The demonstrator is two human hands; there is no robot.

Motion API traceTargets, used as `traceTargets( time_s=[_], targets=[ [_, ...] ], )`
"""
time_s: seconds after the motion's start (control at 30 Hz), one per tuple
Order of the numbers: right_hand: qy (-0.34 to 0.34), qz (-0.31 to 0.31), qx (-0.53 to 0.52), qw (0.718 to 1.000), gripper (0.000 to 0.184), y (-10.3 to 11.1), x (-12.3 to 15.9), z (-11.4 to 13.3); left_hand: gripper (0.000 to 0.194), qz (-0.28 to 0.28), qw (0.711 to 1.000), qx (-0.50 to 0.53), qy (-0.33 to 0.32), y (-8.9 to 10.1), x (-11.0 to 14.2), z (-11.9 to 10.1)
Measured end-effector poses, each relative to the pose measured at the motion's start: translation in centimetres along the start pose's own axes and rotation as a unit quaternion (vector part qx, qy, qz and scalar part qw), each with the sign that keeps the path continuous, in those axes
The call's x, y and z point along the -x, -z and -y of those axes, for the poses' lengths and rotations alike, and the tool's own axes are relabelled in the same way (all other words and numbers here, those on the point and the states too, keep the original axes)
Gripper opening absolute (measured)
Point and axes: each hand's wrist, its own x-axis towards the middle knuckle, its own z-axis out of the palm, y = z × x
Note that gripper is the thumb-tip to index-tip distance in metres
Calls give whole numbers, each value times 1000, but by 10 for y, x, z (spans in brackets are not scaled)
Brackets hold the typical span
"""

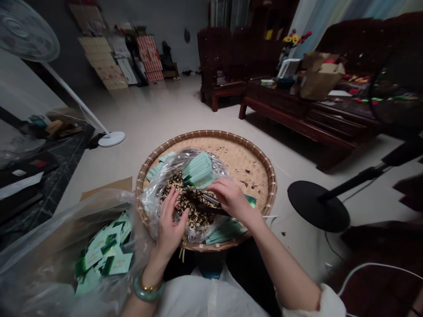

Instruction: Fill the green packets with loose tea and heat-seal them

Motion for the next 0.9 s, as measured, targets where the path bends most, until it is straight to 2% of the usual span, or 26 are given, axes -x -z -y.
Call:
traceTargets(
  time_s=[0.1, 0.17, 0.27, 0.37, 0.53, 0.63, 0.77, 0.9],
  targets=[
    [63, 30, -25, 997, 21, 8, -2, 21, 38, 0, 998, -38, -49, 1, -3, -2],
    [67, 5, -28, 997, 22, 8, -2, 29, 25, 1, 999, -12, -44, 0, -3, -3],
    [27, -53, 9, 998, 31, 1, 1, 31, 17, -4, 998, 50, 24, -2, 1, -5],
    [19, -59, 38, 997, 40, -11, 7, 28, 16, 0, 988, 114, 107, -3, 5, -8],
    [19, -80, 52, 995, 50, -30, 20, 27, 20, 25, 950, 179, 256, -4, 9, -16],
    [8, -95, 64, 993, 51, -37, 26, 27, 25, 58, 927, 222, 298, -6, 12, -18],
    [-6, -112, 49, 992, 44, -42, 30, 28, 28, 79, 916, 246, 306, -8, 16, -19],
    [-55, -159, 69, 983, 16, -39, 32, 32, 25, 91, 930, 214, 284, -7, 16, -21]
  ],
)
